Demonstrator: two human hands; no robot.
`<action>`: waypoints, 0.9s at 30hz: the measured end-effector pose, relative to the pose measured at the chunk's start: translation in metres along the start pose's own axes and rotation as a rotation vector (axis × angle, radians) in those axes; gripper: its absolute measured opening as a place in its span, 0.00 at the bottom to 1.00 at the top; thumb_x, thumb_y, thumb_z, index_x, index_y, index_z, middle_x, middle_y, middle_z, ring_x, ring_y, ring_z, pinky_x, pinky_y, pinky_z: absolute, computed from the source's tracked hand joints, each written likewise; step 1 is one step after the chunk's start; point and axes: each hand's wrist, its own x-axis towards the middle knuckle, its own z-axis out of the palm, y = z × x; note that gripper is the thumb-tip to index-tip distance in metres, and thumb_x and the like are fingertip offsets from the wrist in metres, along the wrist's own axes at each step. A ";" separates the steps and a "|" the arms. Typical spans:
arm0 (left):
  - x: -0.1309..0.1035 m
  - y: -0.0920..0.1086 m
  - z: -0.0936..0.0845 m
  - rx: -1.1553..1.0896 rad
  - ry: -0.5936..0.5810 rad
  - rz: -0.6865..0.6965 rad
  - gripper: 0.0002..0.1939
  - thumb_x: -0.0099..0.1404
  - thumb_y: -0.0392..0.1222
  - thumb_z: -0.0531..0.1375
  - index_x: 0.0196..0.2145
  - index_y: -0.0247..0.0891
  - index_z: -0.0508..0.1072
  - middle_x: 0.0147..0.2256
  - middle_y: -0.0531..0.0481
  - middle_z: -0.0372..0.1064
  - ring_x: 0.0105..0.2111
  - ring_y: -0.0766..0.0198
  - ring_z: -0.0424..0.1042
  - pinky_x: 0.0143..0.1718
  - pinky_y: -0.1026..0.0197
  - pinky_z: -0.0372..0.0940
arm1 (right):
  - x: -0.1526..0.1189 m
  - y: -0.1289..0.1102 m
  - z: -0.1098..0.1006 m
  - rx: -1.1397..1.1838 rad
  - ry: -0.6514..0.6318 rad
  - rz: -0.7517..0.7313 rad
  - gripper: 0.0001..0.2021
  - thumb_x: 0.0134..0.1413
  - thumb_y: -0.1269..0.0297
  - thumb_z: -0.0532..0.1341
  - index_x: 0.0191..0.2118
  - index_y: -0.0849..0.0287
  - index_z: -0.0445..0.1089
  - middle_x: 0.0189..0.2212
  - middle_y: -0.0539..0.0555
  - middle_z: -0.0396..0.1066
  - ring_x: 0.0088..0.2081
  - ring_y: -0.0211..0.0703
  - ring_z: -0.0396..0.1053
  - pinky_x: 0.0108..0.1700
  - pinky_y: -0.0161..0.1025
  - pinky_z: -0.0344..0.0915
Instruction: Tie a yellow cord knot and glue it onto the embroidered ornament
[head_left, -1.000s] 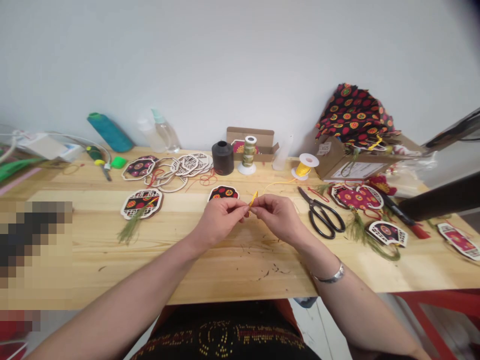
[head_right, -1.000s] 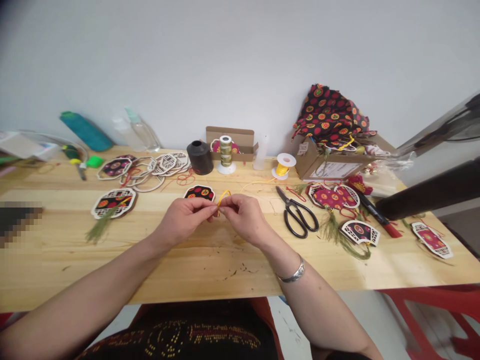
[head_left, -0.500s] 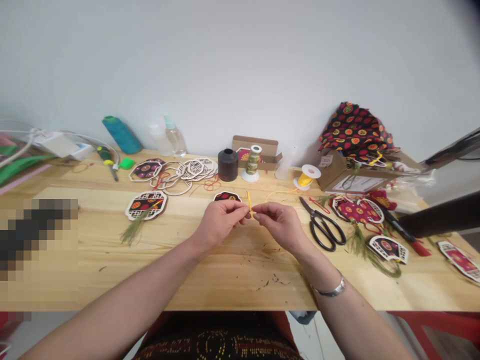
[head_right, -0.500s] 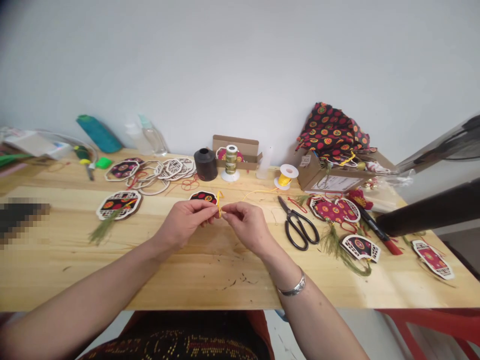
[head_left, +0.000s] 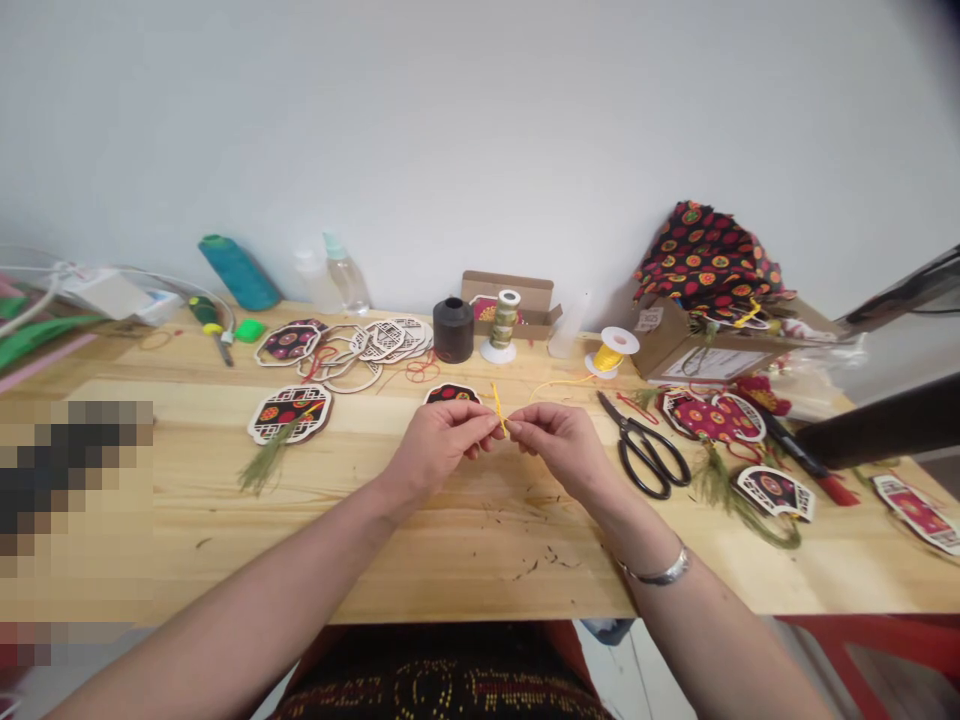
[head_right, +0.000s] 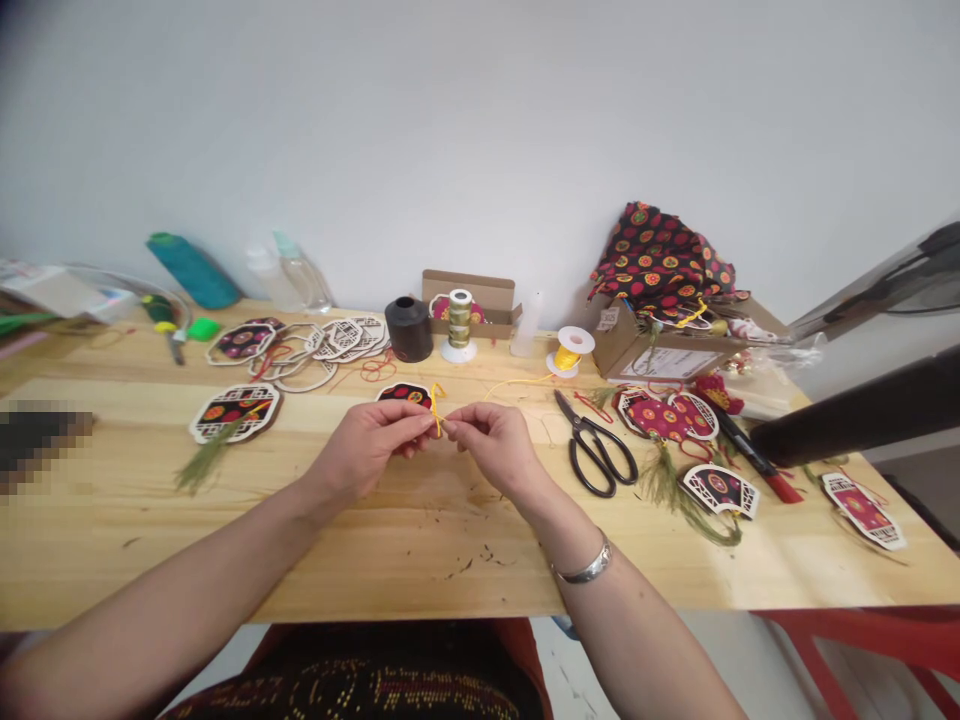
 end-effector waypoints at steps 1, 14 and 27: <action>0.000 0.000 0.000 -0.002 0.000 0.003 0.09 0.54 0.43 0.61 0.25 0.35 0.75 0.24 0.50 0.71 0.22 0.70 0.65 0.23 0.67 0.59 | 0.000 0.000 0.000 -0.011 0.018 -0.010 0.06 0.42 0.63 0.63 0.26 0.62 0.72 0.20 0.49 0.70 0.21 0.31 0.61 0.24 0.31 0.59; -0.001 -0.002 0.000 0.152 0.065 0.070 0.09 0.56 0.44 0.60 0.27 0.36 0.76 0.20 0.53 0.69 0.21 0.70 0.64 0.24 0.66 0.60 | -0.011 0.003 0.006 -0.437 0.172 -0.531 0.06 0.52 0.71 0.57 0.29 0.58 0.71 0.24 0.51 0.70 0.27 0.36 0.65 0.30 0.34 0.63; -0.002 -0.002 0.003 0.016 0.092 0.005 0.07 0.53 0.43 0.63 0.26 0.36 0.77 0.17 0.54 0.67 0.20 0.71 0.61 0.24 0.66 0.57 | -0.017 0.008 0.004 -1.213 0.169 -1.105 0.08 0.56 0.75 0.53 0.37 0.66 0.68 0.28 0.57 0.69 0.30 0.42 0.59 0.30 0.41 0.57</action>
